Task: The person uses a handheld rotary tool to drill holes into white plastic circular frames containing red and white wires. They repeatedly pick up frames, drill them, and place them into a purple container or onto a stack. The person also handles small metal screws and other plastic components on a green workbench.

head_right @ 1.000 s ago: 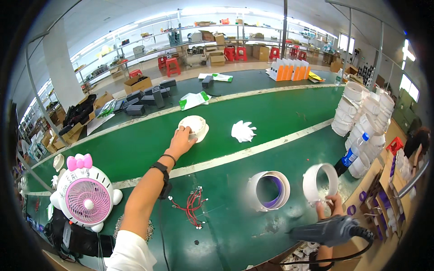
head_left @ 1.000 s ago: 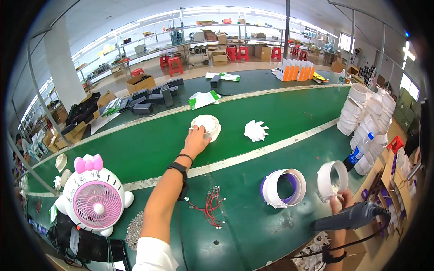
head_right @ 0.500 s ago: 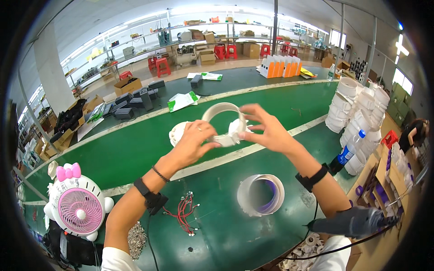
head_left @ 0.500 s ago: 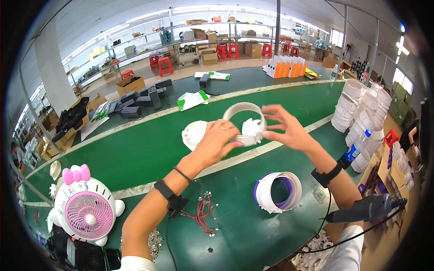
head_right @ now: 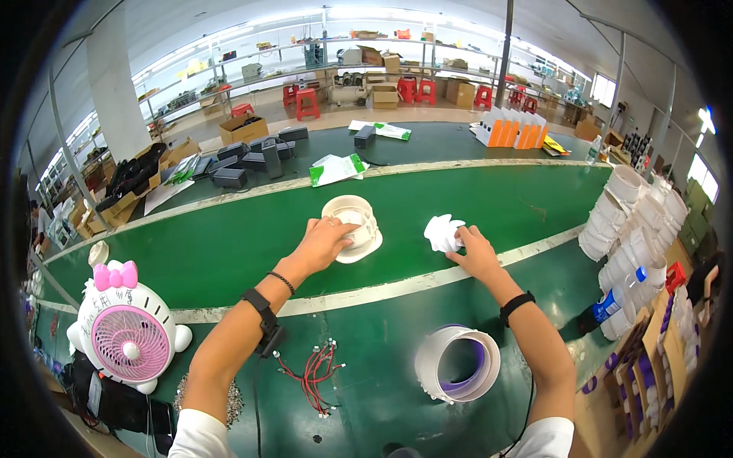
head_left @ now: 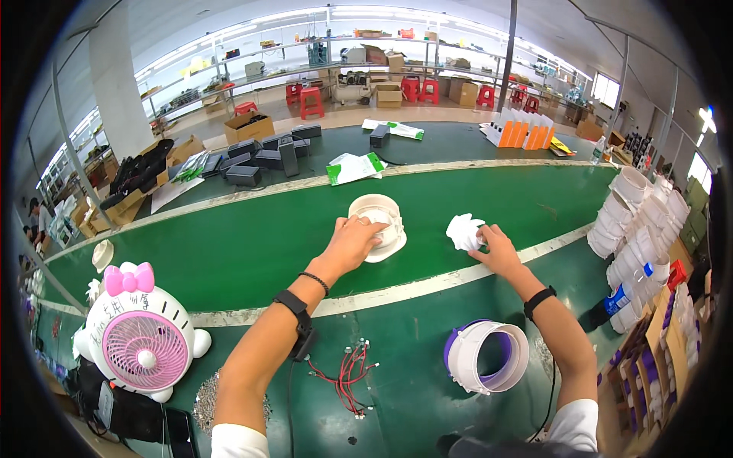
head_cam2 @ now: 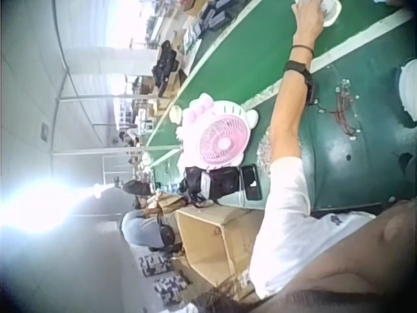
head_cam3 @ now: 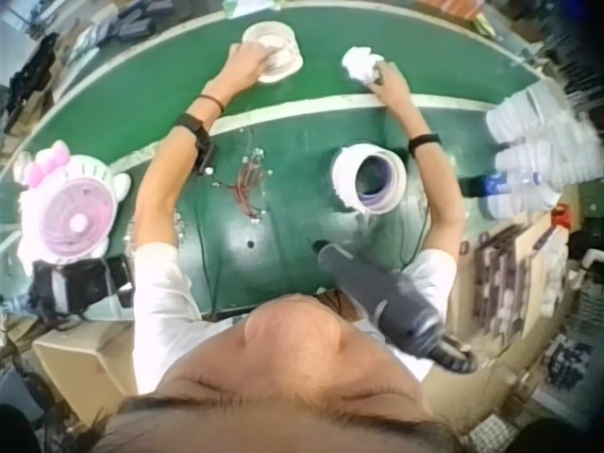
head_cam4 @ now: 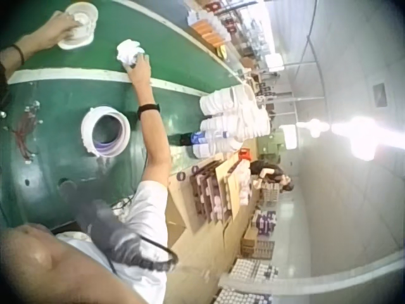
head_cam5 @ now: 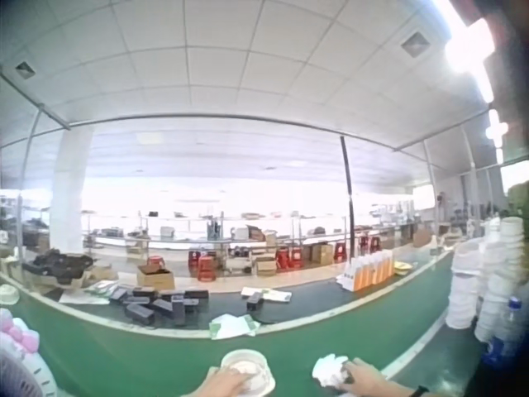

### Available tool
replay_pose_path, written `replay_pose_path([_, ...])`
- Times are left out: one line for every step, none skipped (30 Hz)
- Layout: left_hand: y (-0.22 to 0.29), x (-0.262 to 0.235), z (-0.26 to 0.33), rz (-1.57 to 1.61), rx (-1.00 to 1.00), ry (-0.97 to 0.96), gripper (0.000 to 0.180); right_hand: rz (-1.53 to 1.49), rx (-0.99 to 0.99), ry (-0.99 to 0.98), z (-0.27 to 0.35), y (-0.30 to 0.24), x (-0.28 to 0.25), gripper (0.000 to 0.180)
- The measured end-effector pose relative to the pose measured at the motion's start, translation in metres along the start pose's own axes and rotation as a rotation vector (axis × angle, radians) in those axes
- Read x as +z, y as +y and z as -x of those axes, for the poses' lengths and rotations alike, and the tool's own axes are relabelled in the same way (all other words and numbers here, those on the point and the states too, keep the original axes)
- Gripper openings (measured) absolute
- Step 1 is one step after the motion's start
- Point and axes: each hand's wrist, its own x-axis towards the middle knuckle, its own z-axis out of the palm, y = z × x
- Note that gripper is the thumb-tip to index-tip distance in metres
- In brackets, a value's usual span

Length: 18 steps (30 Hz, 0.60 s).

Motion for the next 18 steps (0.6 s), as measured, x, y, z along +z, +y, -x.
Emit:
replay_pose_path([0.002,0.001,-0.002,0.009,-0.007,0.019,0.04,0.014,0.007,0.01,0.001,-0.002,-0.001,0.035])
replay_pose_path([0.004,0.001,-0.003,0.019,-0.013,0.037,0.041,0.047,-0.022,0.033,0.002,-0.001,0.002,0.032])
replay_pose_path([0.006,0.001,-0.006,0.03,-0.016,0.059,0.042,0.084,-0.051,0.059,0.002,0.0,0.004,0.029])
replay_pose_path([0.007,0.003,-0.008,0.032,-0.011,0.066,0.043,0.121,-0.08,0.085,0.003,0.002,0.005,0.026])
replay_pose_path([0.009,0.006,-0.011,0.034,-0.006,0.072,0.044,0.134,-0.074,0.079,0.005,0.004,0.005,0.025])
replay_pose_path([0.01,0.007,-0.013,0.035,-0.002,0.081,0.046,0.146,-0.071,0.076,0.006,0.004,0.006,0.023])
replay_pose_path([0.01,0.008,-0.015,0.03,-0.015,0.065,0.046,0.159,-0.067,0.072,0.007,0.005,0.005,0.022])
replay_pose_path([0.01,0.01,-0.018,0.025,-0.027,0.048,0.047,0.156,-0.064,0.088,0.008,0.006,0.006,0.021])
replay_pose_path([0.011,0.01,-0.02,0.02,-0.038,0.028,0.048,0.15,-0.057,0.103,0.009,0.007,0.007,0.021])
replay_pose_path([0.013,0.009,-0.022,0.02,-0.041,0.018,0.046,0.145,-0.049,0.119,0.011,0.007,0.007,0.02])
replay_pose_path([0.015,0.009,-0.024,0.021,-0.044,0.008,0.045,0.158,-0.047,0.124,0.012,0.009,0.006,0.019])
replay_pose_path([0.016,0.01,-0.025,0.021,-0.049,-0.005,0.043,0.17,-0.043,0.127,0.014,0.009,0.005,0.018])
replay_pose_path([0.017,0.011,-0.028,0.023,-0.038,-0.01,0.043,0.183,-0.04,0.13,0.017,0.01,0.003,0.017])
replay_pose_path([0.019,0.012,-0.031,0.025,-0.025,-0.015,0.043,0.177,-0.035,0.151,0.021,0.011,0.001,0.016])
replay_pose_path([0.018,0.012,-0.033,0.021,-0.015,-0.017,0.043,0.168,-0.035,0.174,0.023,0.009,-0.001,0.015])
replay_pose_path([0.018,0.012,-0.036,0.015,-0.02,-0.025,0.043,0.16,-0.035,0.199,0.026,0.007,-0.003,0.014])
replay_pose_path([0.019,0.012,-0.038,0.01,-0.023,-0.033,0.043,0.146,-0.03,0.233,0.029,0.006,-0.008,0.014])
replay_pose_path([0.021,0.014,-0.039,0.009,-0.028,-0.042,0.043,0.133,-0.024,0.263,0.036,0.006,-0.015,0.013])
